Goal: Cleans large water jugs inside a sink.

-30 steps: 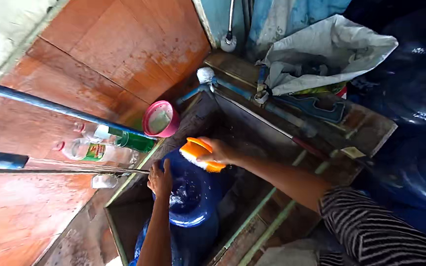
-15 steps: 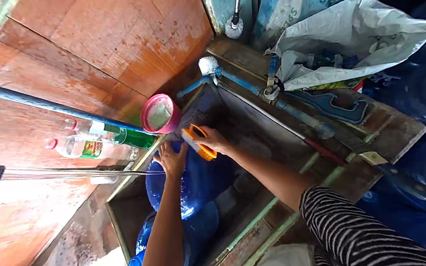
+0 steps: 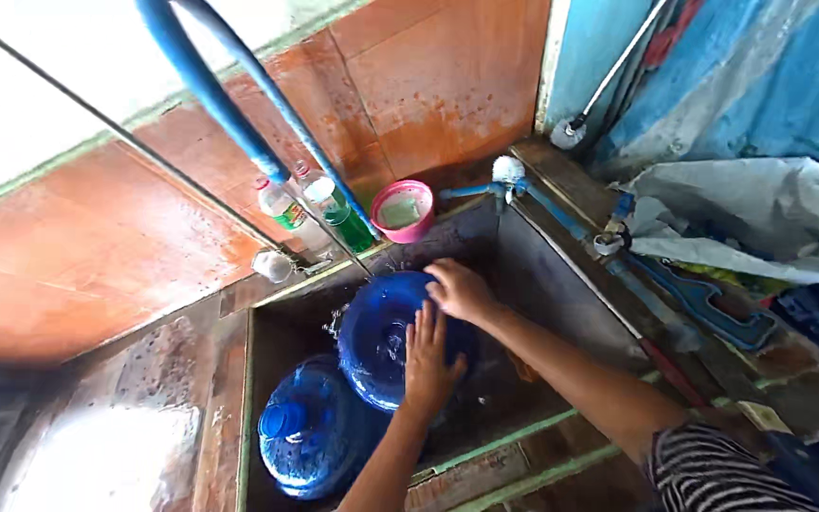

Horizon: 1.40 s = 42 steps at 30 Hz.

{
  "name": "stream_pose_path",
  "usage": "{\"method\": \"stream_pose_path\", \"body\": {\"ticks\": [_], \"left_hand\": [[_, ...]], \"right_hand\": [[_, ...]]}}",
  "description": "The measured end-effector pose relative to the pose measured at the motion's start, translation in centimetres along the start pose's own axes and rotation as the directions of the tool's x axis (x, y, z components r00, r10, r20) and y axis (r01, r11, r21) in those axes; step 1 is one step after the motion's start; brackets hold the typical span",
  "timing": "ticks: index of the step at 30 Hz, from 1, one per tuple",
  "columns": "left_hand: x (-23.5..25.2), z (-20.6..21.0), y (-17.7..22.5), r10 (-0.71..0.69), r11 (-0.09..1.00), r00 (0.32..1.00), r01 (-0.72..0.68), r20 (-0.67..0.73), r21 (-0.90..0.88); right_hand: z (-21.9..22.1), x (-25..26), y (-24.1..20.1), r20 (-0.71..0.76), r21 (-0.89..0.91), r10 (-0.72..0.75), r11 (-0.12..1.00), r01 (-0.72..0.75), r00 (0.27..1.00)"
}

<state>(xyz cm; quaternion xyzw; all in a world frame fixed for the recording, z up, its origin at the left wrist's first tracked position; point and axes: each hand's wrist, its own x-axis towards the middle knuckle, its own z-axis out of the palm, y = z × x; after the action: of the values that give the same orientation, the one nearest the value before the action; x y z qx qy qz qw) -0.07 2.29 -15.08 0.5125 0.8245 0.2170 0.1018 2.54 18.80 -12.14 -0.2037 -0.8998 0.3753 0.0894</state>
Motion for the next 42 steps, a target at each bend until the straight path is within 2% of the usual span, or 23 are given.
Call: {"method": "stream_pose_path", "body": {"ticks": [1,3,5,7,9,13,16,18,20,21,22,24,26,27,28,30,32,33,35,37,39,42], "left_hand": [[-1.5,0.4,0.5,0.033,0.999,0.999,-0.033,0.007,-0.002],[-4.2,1.0,1.0,0.081,0.997,0.997,-0.081,0.018,0.007],[-6.8,1.7,1.0,0.127,0.992,0.992,-0.127,0.005,0.017],[-9.2,2.5,0.1,0.157,0.987,0.987,-0.155,-0.029,0.038],[-11.2,3.7,-1.3,0.137,0.989,0.983,-0.128,-0.126,0.077],[-12.0,4.2,-2.7,-0.020,0.995,0.958,0.048,-0.287,0.092],[-10.7,2.7,-3.7,-0.104,0.988,0.952,0.132,-0.289,0.081],[-9.4,1.4,-3.9,-0.159,0.979,0.955,0.186,-0.252,0.087],[-7.9,0.6,-3.3,-0.201,0.970,0.960,0.223,-0.197,0.096],[-7.1,0.3,-2.8,-0.210,0.969,0.965,0.227,-0.160,0.097],[-6.3,0.1,-2.3,-0.207,0.971,0.971,0.219,-0.121,0.097],[-5.2,-0.3,-1.3,-0.204,0.975,0.979,0.205,-0.027,0.089],[-4.8,-0.5,-0.8,-0.167,0.981,0.984,0.159,0.069,0.109],[-5.1,-0.3,-0.8,-0.118,0.989,0.989,0.109,0.092,0.103],[-5.4,0.0,-1.2,-0.055,0.995,0.996,0.048,0.071,0.089],[-6.2,0.8,-2.6,0.038,0.995,0.995,-0.029,-0.096,0.091],[-6.4,0.9,-4.4,0.017,0.993,0.956,0.019,-0.293,0.118],[-6.2,0.4,-5.0,-0.042,0.989,0.939,0.087,-0.342,0.116],[-4.9,-1.5,-5.5,-0.237,0.958,0.921,0.274,-0.309,0.082],[-2.2,-3.9,-5.4,-0.419,0.900,0.890,0.434,-0.180,0.046],[1.2,-5.3,-5.5,-0.484,0.874,0.866,0.486,-0.127,-0.013],[6.0,-4.4,-4.7,-0.453,0.891,0.882,0.453,-0.133,-0.029]], "right_hand": [[1.2,1.1,-2.2,0.045,-0.038,-0.161,0.986,0.162,0.986],[4.3,3.2,-5.6,0.211,-0.102,-0.393,0.902,0.420,0.895],[7.3,5.0,-6.9,0.363,-0.150,-0.440,0.843,0.517,0.822],[8.2,6.2,-7.8,0.497,-0.252,-0.250,0.875,0.414,0.831],[7.3,7.1,-8.4,0.534,-0.321,-0.044,0.913,0.251,0.844],[4.9,7.4,-5.8,0.486,-0.291,0.082,0.954,0.073,0.870],[1.8,4.5,-2.9,0.409,-0.298,0.225,0.949,-0.104,0.884],[-0.7,1.5,-2.5,0.412,-0.381,0.376,0.899,-0.217,0.830],[-2.9,-1.3,-4.5,0.432,-0.504,0.480,0.831,-0.237,0.763],[-3.4,-2.3,-5.7,0.426,-0.527,0.470,0.823,-0.210,0.773],[-3.3,-2.9,-6.7,0.408,-0.498,0.400,0.851,-0.168,0.820],[-1.5,-2.6,-7.0,0.386,-0.367,0.128,0.930,0.025,0.913],[1.8,-0.5,-6.3,0.406,-0.252,-0.170,0.924,0.289,0.898],[3.2,0.6,-5.7,0.416,-0.228,-0.248,0.903,0.365,0.875],[4.3,1.4,-4.9,0.404,-0.226,-0.265,0.898,0.377,0.875],[4.6,2.1,-3.6,0.312,-0.264,-0.160,0.932,0.248,0.937],[3.1,1.7,-2.9,0.214,-0.299,0.053,0.954,0.014,0.975],[2.2,1.0,-2.8,0.177,-0.312,0.171,0.944,-0.109,0.969],[0.7,-1.2,-2.5,0.140,-0.328,0.368,0.893,-0.308,0.919],[-0.4,-4.3,-2.0,0.192,-0.324,0.470,0.859,-0.396,0.862],[-0.8,-7.9,-0.7,0.314,-0.287,0.474,0.873,-0.393,0.823],[-0.4,-13.0,2.6,0.428,-0.309,0.507,0.860,-0.406,0.748]]}}
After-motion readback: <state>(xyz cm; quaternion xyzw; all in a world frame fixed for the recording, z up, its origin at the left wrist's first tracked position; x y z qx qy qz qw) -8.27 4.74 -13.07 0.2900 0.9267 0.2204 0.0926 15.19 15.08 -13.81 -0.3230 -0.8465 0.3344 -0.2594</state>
